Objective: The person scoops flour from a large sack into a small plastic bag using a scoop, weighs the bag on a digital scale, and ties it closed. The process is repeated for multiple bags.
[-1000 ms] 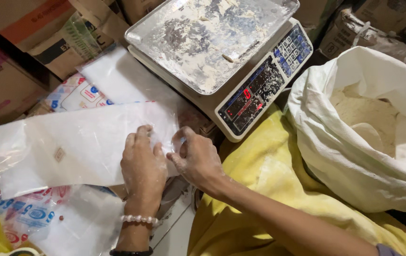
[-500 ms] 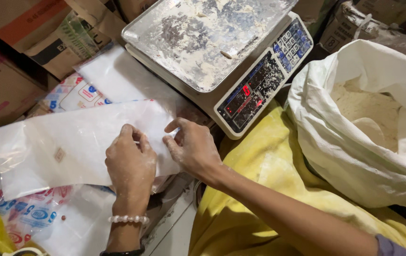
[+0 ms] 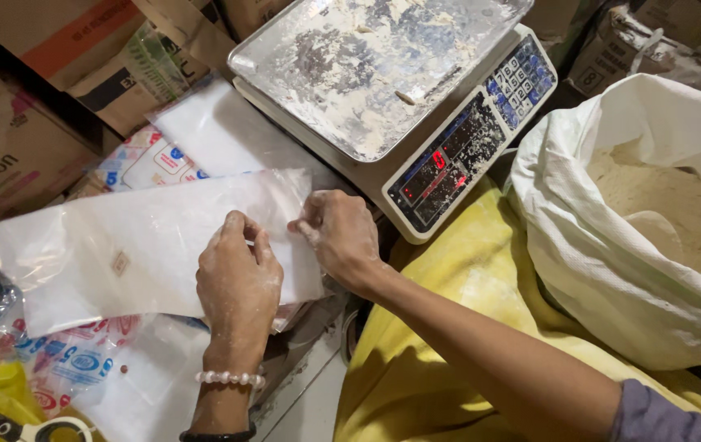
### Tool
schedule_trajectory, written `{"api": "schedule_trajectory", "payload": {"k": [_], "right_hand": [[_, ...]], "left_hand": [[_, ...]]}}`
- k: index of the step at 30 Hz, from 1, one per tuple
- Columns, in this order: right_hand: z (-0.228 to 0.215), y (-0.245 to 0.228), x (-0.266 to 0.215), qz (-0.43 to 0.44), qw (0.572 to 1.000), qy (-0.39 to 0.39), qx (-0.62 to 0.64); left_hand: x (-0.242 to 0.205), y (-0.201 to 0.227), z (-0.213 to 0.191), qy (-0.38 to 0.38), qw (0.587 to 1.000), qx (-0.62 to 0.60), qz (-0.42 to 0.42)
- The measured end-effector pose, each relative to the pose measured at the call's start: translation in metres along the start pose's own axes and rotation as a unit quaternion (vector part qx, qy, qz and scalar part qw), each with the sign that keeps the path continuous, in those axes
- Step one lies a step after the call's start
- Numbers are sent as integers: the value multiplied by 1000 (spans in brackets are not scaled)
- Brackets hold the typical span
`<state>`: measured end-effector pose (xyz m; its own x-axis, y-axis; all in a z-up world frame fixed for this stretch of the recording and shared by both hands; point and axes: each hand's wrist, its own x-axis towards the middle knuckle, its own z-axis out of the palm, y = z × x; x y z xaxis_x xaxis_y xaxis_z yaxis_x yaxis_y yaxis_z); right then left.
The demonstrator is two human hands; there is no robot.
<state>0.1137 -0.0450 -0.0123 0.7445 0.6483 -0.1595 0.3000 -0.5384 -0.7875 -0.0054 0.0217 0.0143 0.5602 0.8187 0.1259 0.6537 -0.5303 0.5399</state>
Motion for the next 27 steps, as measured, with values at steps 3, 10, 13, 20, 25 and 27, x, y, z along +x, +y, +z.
{"api": "schedule_trajectory", "payload": {"k": [3, 10, 13, 20, 25, 27], "right_hand": [[0, 0, 0, -3, 1000, 4, 13], [-11, -2, -5, -134, 990, 32, 3], [-19, -1, 2, 9, 987, -42, 157], [-24, 4, 12, -8, 996, -20, 85], [-18, 18, 11, -25, 986, -41, 162], [-15, 25, 11, -64, 978, -42, 196]], "left_hand": [[-2, 0, 0, -43, 998, 1, -38], [-3, 10, 6, -75, 988, -22, 133], [-4, 16, 4, -85, 989, -28, 117], [-3, 27, -2, -81, 992, -85, 43], [-3, 25, -2, -100, 977, -190, -18], [-2, 23, 0, -94, 977, -188, -16]]}}
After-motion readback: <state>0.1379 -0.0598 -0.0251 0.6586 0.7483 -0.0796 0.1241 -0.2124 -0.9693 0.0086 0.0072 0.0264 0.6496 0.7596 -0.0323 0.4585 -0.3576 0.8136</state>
